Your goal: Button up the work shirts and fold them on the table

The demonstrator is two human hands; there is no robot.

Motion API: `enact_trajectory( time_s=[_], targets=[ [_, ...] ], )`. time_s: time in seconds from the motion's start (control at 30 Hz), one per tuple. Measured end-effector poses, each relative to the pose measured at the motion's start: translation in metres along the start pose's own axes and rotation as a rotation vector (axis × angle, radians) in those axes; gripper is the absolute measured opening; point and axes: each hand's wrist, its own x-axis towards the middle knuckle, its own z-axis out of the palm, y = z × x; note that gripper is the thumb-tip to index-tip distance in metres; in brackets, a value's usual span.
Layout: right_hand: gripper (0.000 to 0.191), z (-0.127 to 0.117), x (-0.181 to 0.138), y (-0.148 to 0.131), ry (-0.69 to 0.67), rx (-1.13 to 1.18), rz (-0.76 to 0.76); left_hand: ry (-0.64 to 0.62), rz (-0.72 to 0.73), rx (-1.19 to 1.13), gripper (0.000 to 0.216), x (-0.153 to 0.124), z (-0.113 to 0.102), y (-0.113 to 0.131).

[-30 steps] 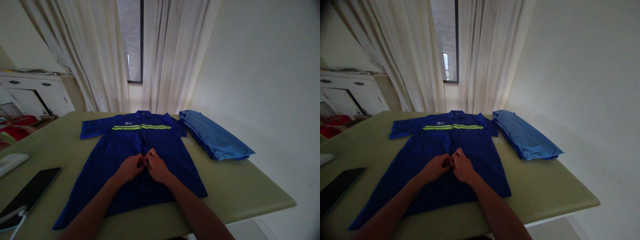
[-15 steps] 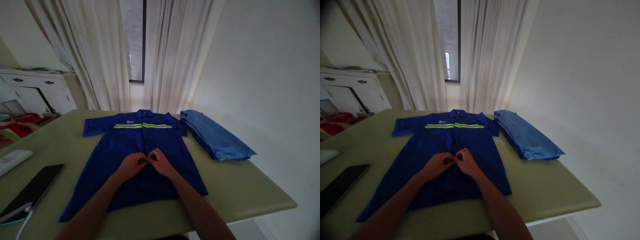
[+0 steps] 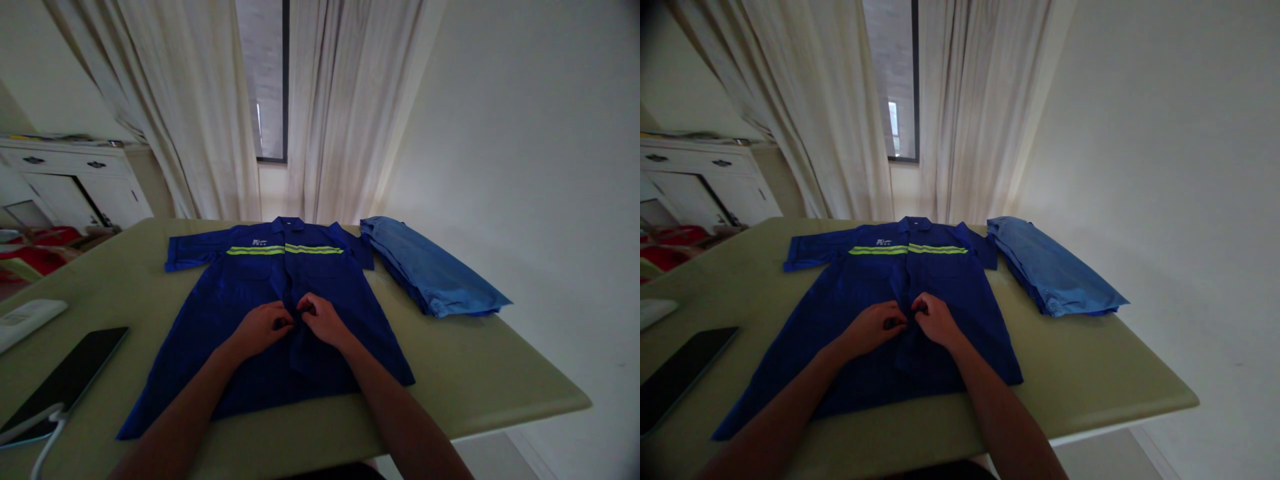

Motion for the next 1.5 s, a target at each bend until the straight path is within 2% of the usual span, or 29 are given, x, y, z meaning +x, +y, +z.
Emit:
enact_trajectory(
  time_s=[0.3,0.43,0.57,0.67,0.77,0.83,0.9,0.97,1.1,1.23,1.3,1.37,1.43,1.5],
  targets=[
    [0.027,0.002,-0.001,-0.002,-0.012,-0.062,-0.016,-0.069,0.047,0.141,0.020,-0.004,-0.003,0.005],
    [0.024,0.001,-0.001,-0.003,-0.026,-0.070,-0.013,0.006,0.043,0.193,0.019,-0.003,0.002,0.009],
    [0.013,-0.004,-0.003,-0.004,0.016,-0.069,0.026,0.052,-0.040,0.100,0.018,0.000,0.007,0.006],
    [0.038,-0.012,-0.006,-0.009,-0.027,-0.088,0.031,0.089,-0.076,0.030,0.031,0.004,0.008,-0.002],
    [0.061,-0.019,-0.016,-0.022,-0.224,-0.127,0.009,0.218,-0.040,0.130,0.036,0.005,0.010,-0.017],
    [0.076,-0.019,-0.027,-0.035,-0.348,-0.198,-0.069,0.274,-0.039,0.240,0.038,0.004,0.014,-0.028],
    [0.086,-0.015,-0.042,-0.048,-0.400,-0.352,-0.181,0.266,-0.063,0.314,0.043,0.002,0.019,-0.036],
    [0.078,-0.006,-0.059,-0.057,-0.397,-0.538,-0.265,0.233,-0.091,0.350,0.047,0.001,0.024,-0.040],
    [0.039,0.012,-0.085,-0.055,-0.346,-0.736,-0.340,0.208,-0.132,0.408,0.054,0.002,0.029,-0.035],
    [0.031,0.025,-0.102,-0.042,-0.258,-0.796,-0.368,0.159,-0.164,0.458,0.060,0.003,0.029,-0.024],
    [0.027,0.028,-0.113,-0.040,-0.297,-0.760,-0.384,0.127,-0.180,0.463,0.062,-0.001,0.031,-0.018],
    [0.024,0.026,-0.126,-0.047,-0.404,-0.692,-0.401,0.117,-0.174,0.467,0.062,-0.010,0.034,-0.011],
    [0.023,0.018,-0.136,-0.060,-0.507,-0.635,-0.413,0.114,-0.158,0.477,0.060,-0.022,0.039,-0.001],
    [0.025,0.004,-0.136,-0.075,-0.536,-0.576,-0.425,0.102,-0.143,0.495,0.057,-0.039,0.045,0.012]
  ],
)
